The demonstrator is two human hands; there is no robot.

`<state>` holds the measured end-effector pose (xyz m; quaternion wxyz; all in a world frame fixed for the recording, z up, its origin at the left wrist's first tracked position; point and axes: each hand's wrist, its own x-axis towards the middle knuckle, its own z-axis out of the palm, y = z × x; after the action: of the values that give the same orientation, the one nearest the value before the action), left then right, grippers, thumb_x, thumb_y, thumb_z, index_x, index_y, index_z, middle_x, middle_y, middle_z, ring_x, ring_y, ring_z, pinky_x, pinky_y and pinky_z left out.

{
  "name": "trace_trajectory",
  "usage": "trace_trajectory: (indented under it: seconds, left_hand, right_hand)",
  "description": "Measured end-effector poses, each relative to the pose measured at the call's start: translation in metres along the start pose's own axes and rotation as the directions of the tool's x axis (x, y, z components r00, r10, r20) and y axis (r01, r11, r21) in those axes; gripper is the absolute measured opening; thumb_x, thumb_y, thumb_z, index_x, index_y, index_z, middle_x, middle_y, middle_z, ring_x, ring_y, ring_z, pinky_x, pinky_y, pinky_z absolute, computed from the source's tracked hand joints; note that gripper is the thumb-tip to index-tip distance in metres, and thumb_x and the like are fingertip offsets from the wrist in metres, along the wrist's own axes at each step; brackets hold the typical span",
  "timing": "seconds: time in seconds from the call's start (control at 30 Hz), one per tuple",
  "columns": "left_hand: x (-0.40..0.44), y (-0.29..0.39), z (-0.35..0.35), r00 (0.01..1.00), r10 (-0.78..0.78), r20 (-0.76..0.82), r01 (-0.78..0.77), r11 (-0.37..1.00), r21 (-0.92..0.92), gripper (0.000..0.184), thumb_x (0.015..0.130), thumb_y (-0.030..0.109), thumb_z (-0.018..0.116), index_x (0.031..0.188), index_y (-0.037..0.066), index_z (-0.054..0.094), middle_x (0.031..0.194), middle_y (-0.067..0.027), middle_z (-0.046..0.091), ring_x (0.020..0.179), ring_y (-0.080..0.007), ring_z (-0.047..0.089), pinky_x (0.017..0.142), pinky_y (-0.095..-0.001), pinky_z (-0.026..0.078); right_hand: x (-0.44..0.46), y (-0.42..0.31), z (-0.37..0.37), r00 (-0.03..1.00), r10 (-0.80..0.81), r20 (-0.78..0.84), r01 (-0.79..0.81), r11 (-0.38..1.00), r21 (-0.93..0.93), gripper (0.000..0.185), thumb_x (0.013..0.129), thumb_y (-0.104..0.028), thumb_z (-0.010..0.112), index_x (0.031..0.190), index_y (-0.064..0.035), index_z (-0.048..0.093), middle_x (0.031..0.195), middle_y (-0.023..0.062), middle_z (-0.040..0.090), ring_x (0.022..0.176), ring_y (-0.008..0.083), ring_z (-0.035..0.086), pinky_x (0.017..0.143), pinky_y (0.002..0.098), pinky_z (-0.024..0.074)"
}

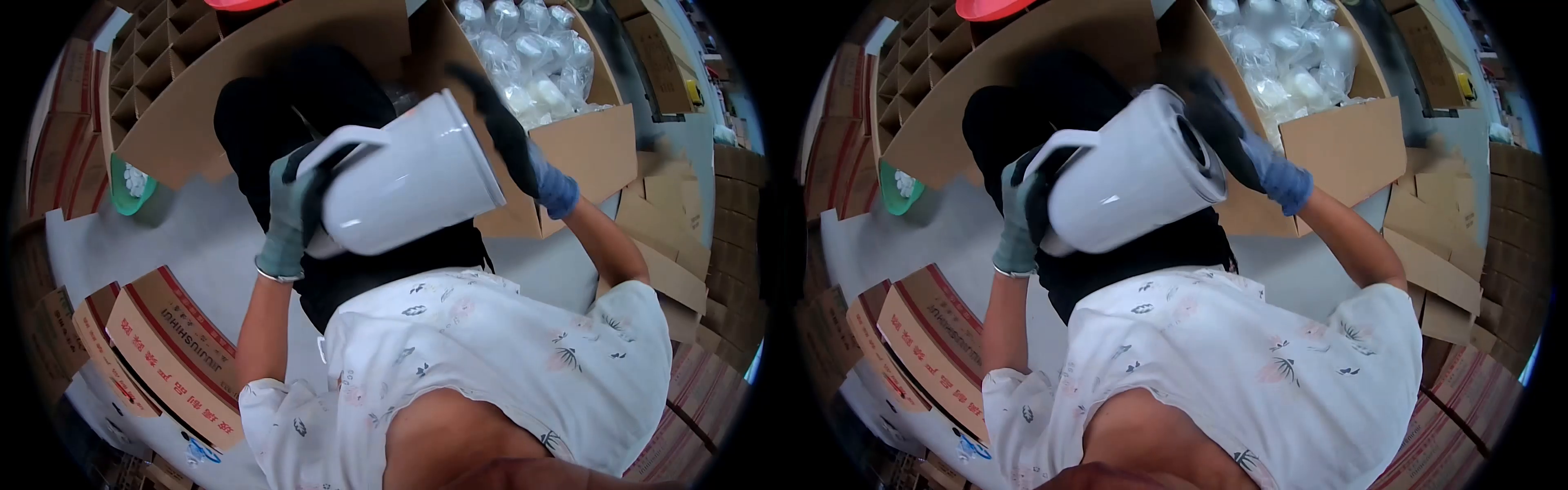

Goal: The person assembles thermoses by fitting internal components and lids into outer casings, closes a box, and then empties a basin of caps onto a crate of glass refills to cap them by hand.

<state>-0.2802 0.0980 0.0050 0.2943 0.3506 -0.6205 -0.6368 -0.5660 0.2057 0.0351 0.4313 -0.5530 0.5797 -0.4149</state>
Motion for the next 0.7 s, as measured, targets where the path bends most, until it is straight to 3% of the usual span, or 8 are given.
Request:
trace_trajectory:
  seconds: [0.1, 0.17, 0.23, 0.37, 0.47, 0.53, 0.57, 0.7]
  left_hand:
    - [0.008, -0.021, 0.001, 0.973, 0.190, -0.130, -0.142, 0.940, 0.310, 0.033, 0.078, 0.008, 0.059, 0.109, 0.001, 0.065, 0.100, -0.0135, 0.068, 0.094, -0.0274, 0.064, 0.090, -0.0372, 0.049]
    - [0.015, 0.031, 0.013, 0.987, 0.154, -0.055, -0.151, 0.987, 0.047, 0.033, 0.075, 0.007, 0.061, 0.108, 0.002, 0.066, 0.106, -0.0138, 0.067, 0.102, -0.0316, 0.062, 0.097, -0.0396, 0.045]
    - [0.019, 0.047, 0.030, 0.788, 0.607, 0.098, -0.525, 0.582, 0.621, 0.044, 0.071, 0.001, 0.049, 0.112, -0.003, 0.064, 0.107, -0.0180, 0.067, 0.102, -0.0304, 0.064, 0.096, -0.0365, 0.045]
    - [0.029, 0.037, 0.009, 0.904, 0.427, 0.031, -0.414, 0.853, 0.317, 0.035, 0.077, 0.005, 0.054, 0.109, -0.002, 0.065, 0.106, -0.0186, 0.067, 0.097, -0.0278, 0.064, 0.089, -0.0358, 0.049]
    - [0.033, 0.027, -0.021, 0.780, 0.550, 0.298, -0.541, 0.353, 0.763, 0.031, 0.080, 0.004, 0.059, 0.111, 0.003, 0.065, 0.107, -0.0130, 0.065, 0.100, -0.0299, 0.060, 0.087, -0.0367, 0.047]
    - [0.036, -0.008, -0.020, 0.996, 0.060, 0.064, -0.077, 0.945, 0.319, 0.033, 0.079, 0.006, 0.060, 0.112, 0.003, 0.064, 0.114, -0.0152, 0.061, 0.105, -0.0302, 0.056, 0.093, -0.0374, 0.044]
    - [0.032, -0.014, -0.021, 0.978, 0.189, 0.088, -0.208, 0.843, 0.495, 0.033, 0.079, 0.007, 0.060, 0.111, 0.002, 0.064, 0.115, -0.0172, 0.060, 0.104, -0.0306, 0.056, 0.092, -0.0370, 0.045]
    - [0.044, 0.046, 0.008, 0.952, 0.307, -0.013, -0.294, 0.923, 0.250, 0.037, 0.074, 0.008, 0.059, 0.110, 0.002, 0.063, 0.113, -0.0157, 0.061, 0.107, -0.0277, 0.058, 0.099, -0.0382, 0.044]
  right_hand:
    - [0.009, -0.026, 0.002, 0.865, -0.483, 0.137, 0.499, 0.856, -0.136, 0.082, 0.087, -0.070, 0.033, 0.141, -0.0086, 0.039, 0.150, 0.0131, 0.028, 0.139, 0.0237, 0.025, 0.112, 0.0408, 0.0198]
    - [0.009, -0.003, 0.018, 0.964, -0.202, -0.171, 0.225, 0.966, 0.130, 0.066, 0.094, -0.051, 0.045, 0.144, -0.0094, 0.033, 0.143, 0.0145, 0.037, 0.135, 0.0227, 0.032, 0.111, 0.0370, 0.0258]
    - [0.013, 0.025, 0.016, 0.953, -0.231, -0.196, 0.234, 0.972, -0.009, 0.064, 0.094, -0.045, 0.047, 0.144, -0.0085, 0.031, 0.143, 0.0149, 0.036, 0.131, 0.0227, 0.037, 0.109, 0.0360, 0.0302]
    - [0.014, 0.005, 0.008, 0.989, -0.072, -0.127, 0.091, 0.984, 0.151, 0.067, 0.093, -0.042, 0.053, 0.143, -0.0047, 0.030, 0.149, 0.0170, 0.027, 0.133, 0.0255, 0.037, 0.109, 0.0366, 0.0319]
    - [0.029, -0.038, -0.021, 0.883, -0.453, 0.123, 0.466, 0.877, -0.116, 0.091, 0.078, -0.067, 0.053, 0.142, -0.0052, 0.035, 0.149, 0.0215, 0.024, 0.137, 0.0353, 0.027, 0.110, 0.0457, 0.0262]
    - [0.045, -0.069, -0.024, 0.629, -0.678, 0.381, 0.775, 0.584, -0.241, 0.102, 0.068, -0.079, 0.054, 0.139, -0.0056, 0.041, 0.146, 0.0278, 0.025, 0.137, 0.0451, 0.021, 0.108, 0.0548, 0.0227]
    - [0.046, -0.079, -0.016, 0.564, -0.689, 0.455, 0.816, 0.549, -0.179, 0.098, 0.070, -0.076, 0.055, 0.138, -0.0058, 0.043, 0.144, 0.0295, 0.028, 0.136, 0.0470, 0.022, 0.107, 0.0562, 0.0230]
    - [0.041, -0.010, 0.017, 0.989, 0.076, -0.129, 0.018, 0.795, 0.606, 0.082, 0.076, -0.052, 0.066, 0.141, -0.0114, 0.036, 0.140, 0.0154, 0.038, 0.129, 0.0297, 0.036, 0.110, 0.0445, 0.0254]
